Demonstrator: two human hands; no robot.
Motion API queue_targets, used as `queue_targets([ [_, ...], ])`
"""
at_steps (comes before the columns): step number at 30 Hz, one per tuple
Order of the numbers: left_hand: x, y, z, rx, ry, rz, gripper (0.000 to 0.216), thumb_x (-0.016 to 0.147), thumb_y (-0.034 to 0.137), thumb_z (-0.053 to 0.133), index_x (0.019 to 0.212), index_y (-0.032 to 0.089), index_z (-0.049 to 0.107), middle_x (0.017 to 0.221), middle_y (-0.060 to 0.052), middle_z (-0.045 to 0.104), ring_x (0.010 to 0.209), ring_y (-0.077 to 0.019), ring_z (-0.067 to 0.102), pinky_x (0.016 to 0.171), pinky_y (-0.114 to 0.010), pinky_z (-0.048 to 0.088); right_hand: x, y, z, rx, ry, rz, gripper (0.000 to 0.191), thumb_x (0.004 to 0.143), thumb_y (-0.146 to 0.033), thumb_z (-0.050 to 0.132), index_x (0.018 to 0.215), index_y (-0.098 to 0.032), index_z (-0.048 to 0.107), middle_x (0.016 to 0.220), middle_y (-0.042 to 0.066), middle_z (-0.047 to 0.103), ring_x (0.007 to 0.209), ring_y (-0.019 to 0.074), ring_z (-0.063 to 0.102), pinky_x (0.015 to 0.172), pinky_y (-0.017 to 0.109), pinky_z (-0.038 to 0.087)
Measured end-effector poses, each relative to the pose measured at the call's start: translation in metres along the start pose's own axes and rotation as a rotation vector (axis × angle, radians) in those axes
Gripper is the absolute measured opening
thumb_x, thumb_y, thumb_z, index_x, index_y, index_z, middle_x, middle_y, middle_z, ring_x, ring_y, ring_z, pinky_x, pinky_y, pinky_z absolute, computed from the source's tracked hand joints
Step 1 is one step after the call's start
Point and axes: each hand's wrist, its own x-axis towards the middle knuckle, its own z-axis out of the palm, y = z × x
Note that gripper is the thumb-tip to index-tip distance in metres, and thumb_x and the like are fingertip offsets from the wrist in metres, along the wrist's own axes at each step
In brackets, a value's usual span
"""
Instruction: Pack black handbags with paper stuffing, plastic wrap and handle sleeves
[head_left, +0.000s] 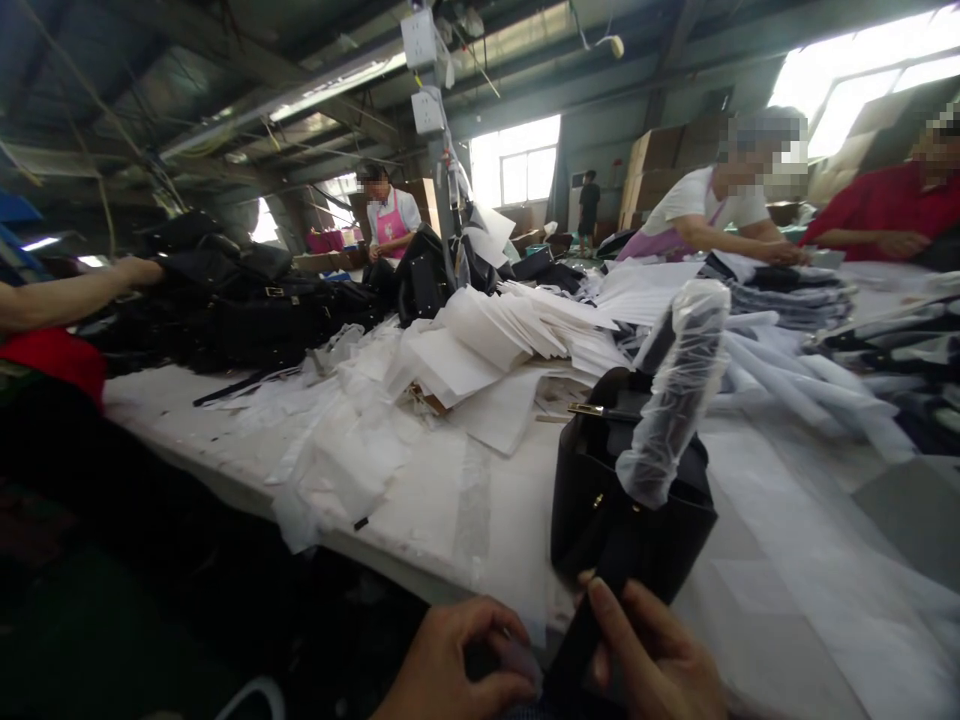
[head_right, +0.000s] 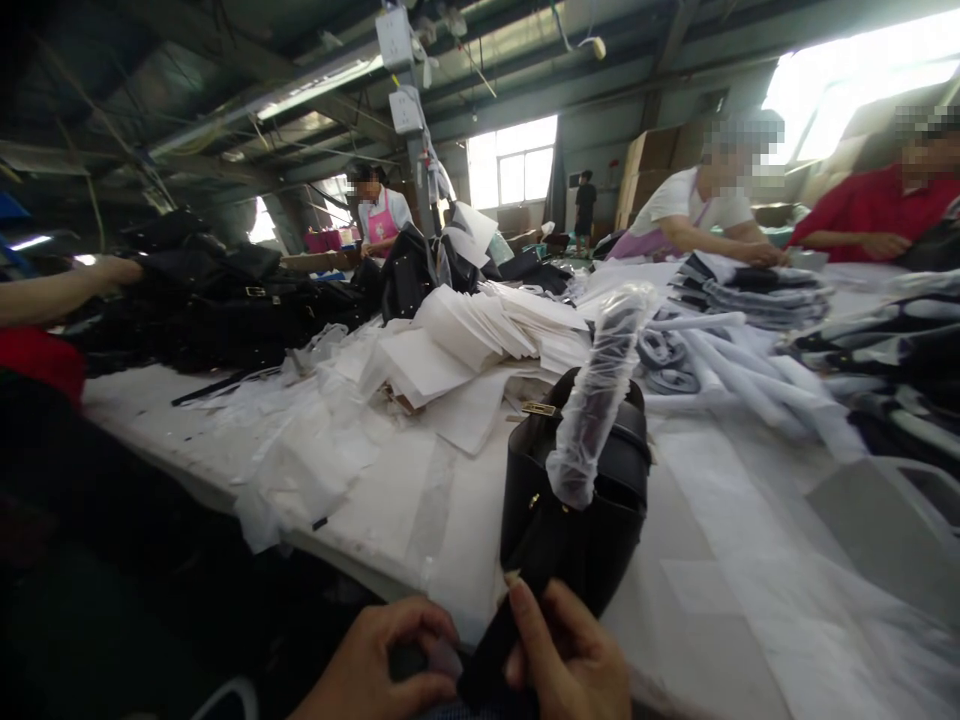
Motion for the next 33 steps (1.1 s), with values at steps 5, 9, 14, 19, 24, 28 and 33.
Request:
queue_targets([
  [5,-0.008,-0.007,0.004,-0.051,0.000,-0.031,0.030,0.062,0.014,0.084,0.091,0.020,0.076,0.077,0.002,0.078,0.076,-0.0175,0.072,0.077,-0.023,0.051,0.002,0.000,0.007,0.000,-0.007,-0.044,0.057,0.072,-0.068,0.072,0.094,-0.016,0.078,0.048,-0.002,0.057,0.050,0.0152,0.056,0.049,0.022,0.044],
  [9,-0.009,-0.009,0.006,-0.085,-0.008,0.001,0.039,0.063,0.014,0.084,0.100,0.020,0.074,0.077,0.002,0.079,0.076,-0.0177,0.074,0.078,-0.023,0.052,0.000,-0.004,0.010,-0.007,-0.016,-0.074,0.053,0.074,-0.065,0.072,0.093,-0.017,0.078,0.048,-0.003,0.057,0.049,0.0144,0.055,0.049,0.022,0.044],
  [14,-0.010,-0.011,0.006,-0.124,-0.016,0.025,0.048,0.064,0.014,0.084,0.110,0.021,0.071,0.078,0.002,0.079,0.076,-0.0180,0.074,0.081,-0.025,0.053,-0.005,-0.007,0.013,-0.006,0.039,-0.127,0.048,0.077,-0.064,0.070,0.087,-0.018,0.077,0.047,-0.004,0.055,0.048,0.0135,0.053,0.048,0.021,0.043],
  [19,-0.008,-0.012,0.009,-0.234,-0.013,0.037,0.058,0.061,0.009,0.082,0.117,0.019,0.067,0.078,0.001,0.078,0.074,-0.0173,0.073,0.076,-0.024,0.055,-0.007,-0.007,0.012,-0.014,0.024,-0.107,0.047,0.077,-0.065,0.070,0.085,-0.019,0.076,0.048,-0.004,0.055,0.048,0.0138,0.054,0.048,0.021,0.043],
  [24,-0.008,-0.012,0.010,-0.288,-0.016,0.048,0.064,0.061,0.010,0.083,0.122,0.018,0.064,0.077,0.000,0.078,0.074,-0.0173,0.074,0.075,-0.025,0.055,-0.007,-0.008,0.011,-0.004,0.019,-0.095,0.044,0.076,-0.063,0.072,0.082,-0.019,0.075,0.048,-0.005,0.054,0.048,0.0123,0.054,0.049,0.019,0.043],
  [28,-0.008,-0.012,0.009,-0.305,-0.016,0.052,0.065,0.062,0.013,0.083,0.124,0.017,0.064,0.079,-0.001,0.079,0.074,-0.0183,0.074,0.074,-0.025,0.056,-0.006,-0.008,0.010,-0.049,0.017,-0.111,0.043,0.078,-0.062,0.070,0.078,-0.019,0.073,0.048,-0.005,0.054,0.048,0.0124,0.054,0.049,0.020,0.043],
  [33,-0.008,-0.015,0.010,-0.348,-0.022,0.013,0.065,0.063,0.017,0.083,0.125,0.016,0.064,0.079,-0.003,0.079,0.076,-0.0197,0.074,0.076,-0.027,0.057,-0.006,-0.006,0.009,-0.106,0.018,-0.130,0.044,0.079,-0.063,0.068,0.076,-0.020,0.071,0.048,-0.005,0.054,0.049,0.0133,0.054,0.050,0.020,0.043],
])
